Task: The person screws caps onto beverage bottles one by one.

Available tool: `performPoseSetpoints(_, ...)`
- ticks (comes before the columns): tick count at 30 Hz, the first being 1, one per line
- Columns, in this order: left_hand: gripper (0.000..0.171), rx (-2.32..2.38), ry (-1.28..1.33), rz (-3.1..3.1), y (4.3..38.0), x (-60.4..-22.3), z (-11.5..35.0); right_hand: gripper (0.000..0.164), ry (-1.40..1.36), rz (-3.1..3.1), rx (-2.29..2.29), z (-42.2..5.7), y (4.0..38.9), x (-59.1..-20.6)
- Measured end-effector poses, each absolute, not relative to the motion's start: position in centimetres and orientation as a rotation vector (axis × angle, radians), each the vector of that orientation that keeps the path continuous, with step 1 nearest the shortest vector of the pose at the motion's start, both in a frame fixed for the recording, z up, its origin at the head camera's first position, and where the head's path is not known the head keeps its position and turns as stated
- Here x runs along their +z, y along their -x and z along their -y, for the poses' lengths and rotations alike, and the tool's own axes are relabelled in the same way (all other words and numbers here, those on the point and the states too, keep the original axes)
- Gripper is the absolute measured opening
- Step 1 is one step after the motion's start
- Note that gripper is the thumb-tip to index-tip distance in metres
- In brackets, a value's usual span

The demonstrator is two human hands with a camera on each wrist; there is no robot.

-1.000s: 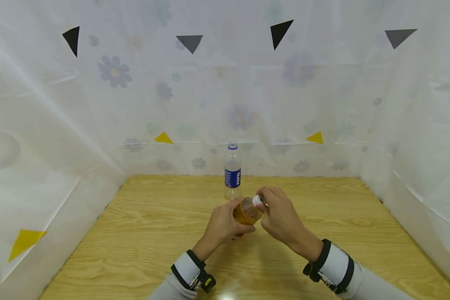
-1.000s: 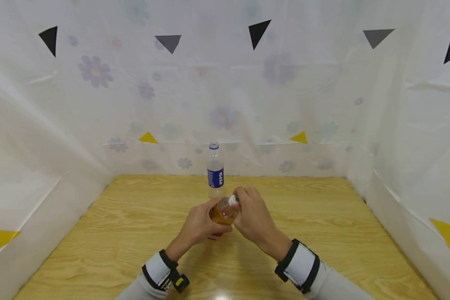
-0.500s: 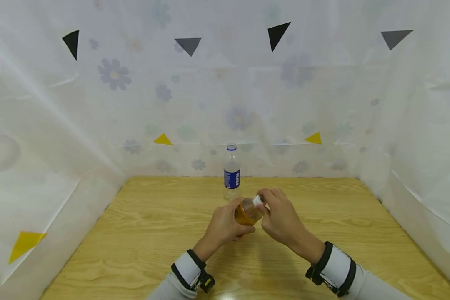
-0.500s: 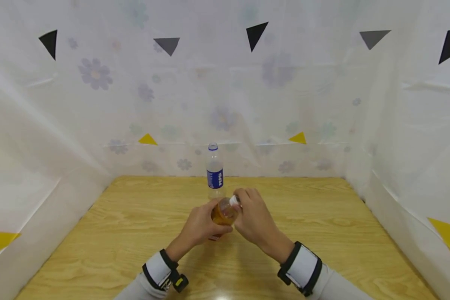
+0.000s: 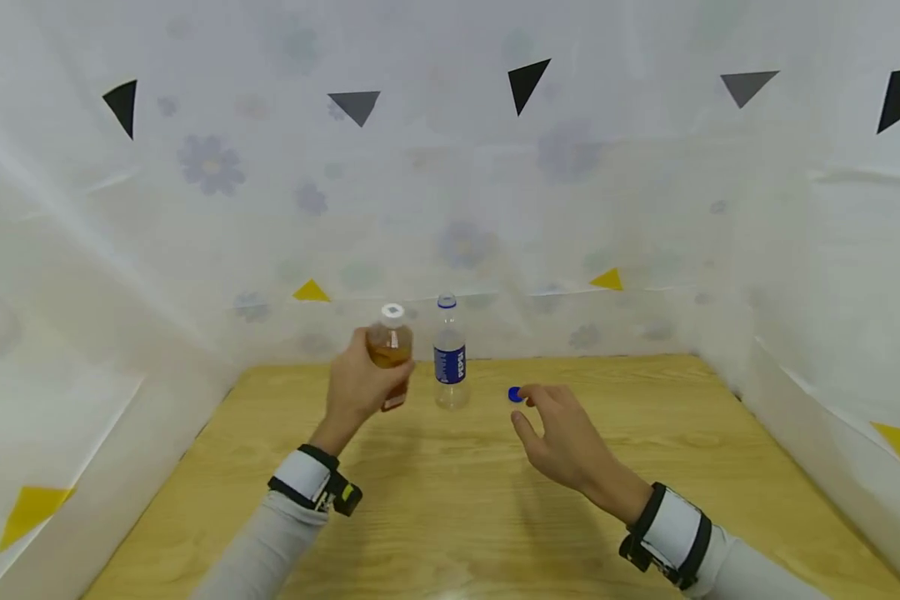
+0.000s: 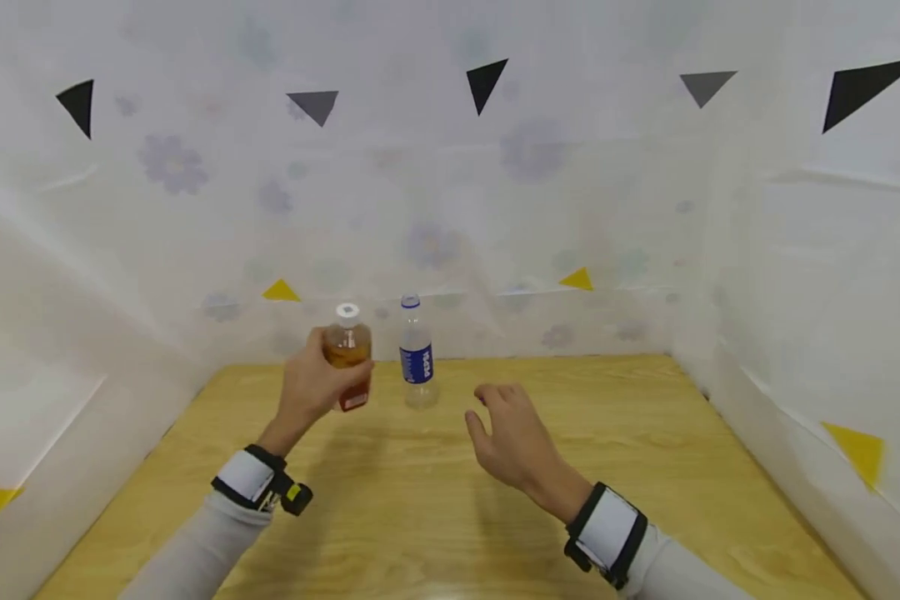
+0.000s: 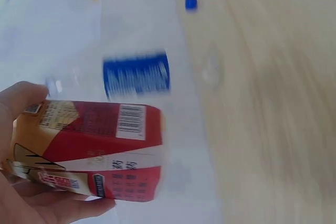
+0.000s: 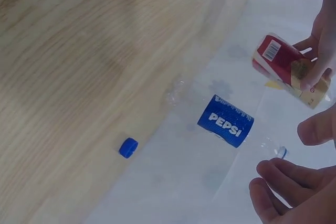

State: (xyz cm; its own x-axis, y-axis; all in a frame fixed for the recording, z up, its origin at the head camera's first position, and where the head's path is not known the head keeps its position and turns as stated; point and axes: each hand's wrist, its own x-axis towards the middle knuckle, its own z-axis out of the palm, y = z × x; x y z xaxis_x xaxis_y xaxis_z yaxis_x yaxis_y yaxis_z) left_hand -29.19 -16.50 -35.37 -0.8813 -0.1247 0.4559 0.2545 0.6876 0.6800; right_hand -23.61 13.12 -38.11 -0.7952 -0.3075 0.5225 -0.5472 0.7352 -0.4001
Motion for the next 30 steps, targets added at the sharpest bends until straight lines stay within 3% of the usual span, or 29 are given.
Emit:
performPoseSetpoints(6, 0.069, -1.025, -0.162, 2.253, 31.9, -37.0, 23.1, 0.030, -0.609, 2.561, 0.730, -13.9, 24.1, -39.4)
performPoseSetpoints(12, 0.072, -1.080, -0.367, 2.176, 32.6, -39.6, 27.0, 0.027, -0.580, 2.559, 0.708, -14.7, 24.2, -39.8)
performPoseSetpoints(20, 0.082, -0.993, -0.568, 2.206, 31.3, -42.8, 29.3, 0.026, -0.571, 2.568, 0.714, -14.6, 23.9, -40.1)
performPoseSetpoints(30, 0.084, -0.952, -0.544, 2.228, 31.7, -43.7, 29.8, 0.021, -0.564, 2.546, 0.732, -14.7, 23.6, -40.3)
